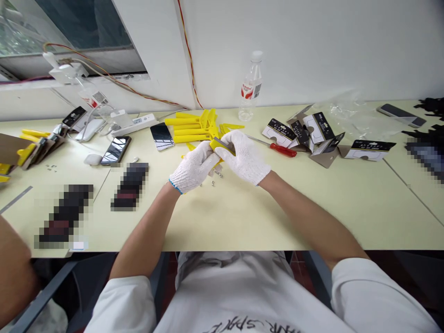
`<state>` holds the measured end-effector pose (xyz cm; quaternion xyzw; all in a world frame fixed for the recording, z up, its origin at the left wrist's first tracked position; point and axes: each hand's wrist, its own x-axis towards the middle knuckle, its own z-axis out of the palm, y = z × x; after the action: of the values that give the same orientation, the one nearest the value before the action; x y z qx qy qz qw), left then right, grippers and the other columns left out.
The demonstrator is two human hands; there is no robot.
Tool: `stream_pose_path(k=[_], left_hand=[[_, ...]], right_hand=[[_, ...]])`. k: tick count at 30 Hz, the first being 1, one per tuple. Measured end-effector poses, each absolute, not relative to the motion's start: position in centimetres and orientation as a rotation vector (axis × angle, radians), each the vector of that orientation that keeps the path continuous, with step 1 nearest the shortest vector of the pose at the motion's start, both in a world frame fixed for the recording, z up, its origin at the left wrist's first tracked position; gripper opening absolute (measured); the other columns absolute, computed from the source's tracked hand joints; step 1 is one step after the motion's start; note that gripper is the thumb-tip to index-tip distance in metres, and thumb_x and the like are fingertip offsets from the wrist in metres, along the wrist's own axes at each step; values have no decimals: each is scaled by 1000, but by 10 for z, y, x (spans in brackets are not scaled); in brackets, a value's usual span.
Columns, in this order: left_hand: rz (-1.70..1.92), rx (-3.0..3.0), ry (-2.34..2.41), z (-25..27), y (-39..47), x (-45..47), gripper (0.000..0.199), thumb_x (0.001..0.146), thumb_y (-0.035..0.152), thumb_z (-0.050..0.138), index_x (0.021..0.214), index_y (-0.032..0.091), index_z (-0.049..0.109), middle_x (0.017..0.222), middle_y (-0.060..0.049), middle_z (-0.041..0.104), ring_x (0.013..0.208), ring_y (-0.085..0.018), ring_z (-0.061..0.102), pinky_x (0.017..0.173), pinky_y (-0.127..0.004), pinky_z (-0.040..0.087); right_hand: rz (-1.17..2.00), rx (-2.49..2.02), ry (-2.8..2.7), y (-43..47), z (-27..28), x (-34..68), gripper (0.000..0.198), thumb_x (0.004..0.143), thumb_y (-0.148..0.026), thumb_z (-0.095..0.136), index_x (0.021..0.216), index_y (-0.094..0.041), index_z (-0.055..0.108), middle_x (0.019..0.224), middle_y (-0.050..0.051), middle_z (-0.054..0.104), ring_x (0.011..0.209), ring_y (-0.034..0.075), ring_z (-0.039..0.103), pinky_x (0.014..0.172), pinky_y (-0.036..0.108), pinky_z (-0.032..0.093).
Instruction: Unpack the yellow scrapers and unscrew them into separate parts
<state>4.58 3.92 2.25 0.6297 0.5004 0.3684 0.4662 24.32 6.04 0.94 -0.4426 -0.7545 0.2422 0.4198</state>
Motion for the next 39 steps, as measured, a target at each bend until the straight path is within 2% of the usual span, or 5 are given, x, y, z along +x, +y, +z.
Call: stream_pose_path(k=[11,17,23,28,39], left_hand=[[852,1675,1089,21,40,43,24,108,45,71,115,23,67,106,-8,80,83,-19,81,63,-31,65],[935,1496,1149,23,47,40,12,113,30,62,113,18,62,106,-7,74,75,-14,76,62,-27,62],[1022,1418,1348,21,57,35,5,115,20,56,113,17,59,107,-5,73,77,-12,75,64,-26,62],[1063,1400,1425,17,62,33,5,114,21,58,111,18,59,99,-4,75,81,-14,78,64,-26,62],[1170,1470,1485,9,69,28,6,105,23,64,111,22,63,111,-5,80,76,-15,78,61,-27,65]], right_hand=[[841,-1145,-1877,63,14,248,28,103,-48,76,100,-25,60,97,3,70,85,22,61,80,37,53],[640,-1264,-1897,76,19,278,52,113,-71,55,118,-22,71,115,13,79,106,29,72,98,44,59],[-64,-2158,-2012,95,-3,363,55,101,-61,77,122,-10,81,127,32,74,120,49,70,99,60,56],[-198,-2356,-2176,96,-35,397,52,106,-55,73,134,-11,82,129,31,75,120,46,69,97,54,54],[318,-2057,-2003,77,-25,388,27,108,-31,56,127,-14,67,105,21,77,91,35,71,85,45,54]])
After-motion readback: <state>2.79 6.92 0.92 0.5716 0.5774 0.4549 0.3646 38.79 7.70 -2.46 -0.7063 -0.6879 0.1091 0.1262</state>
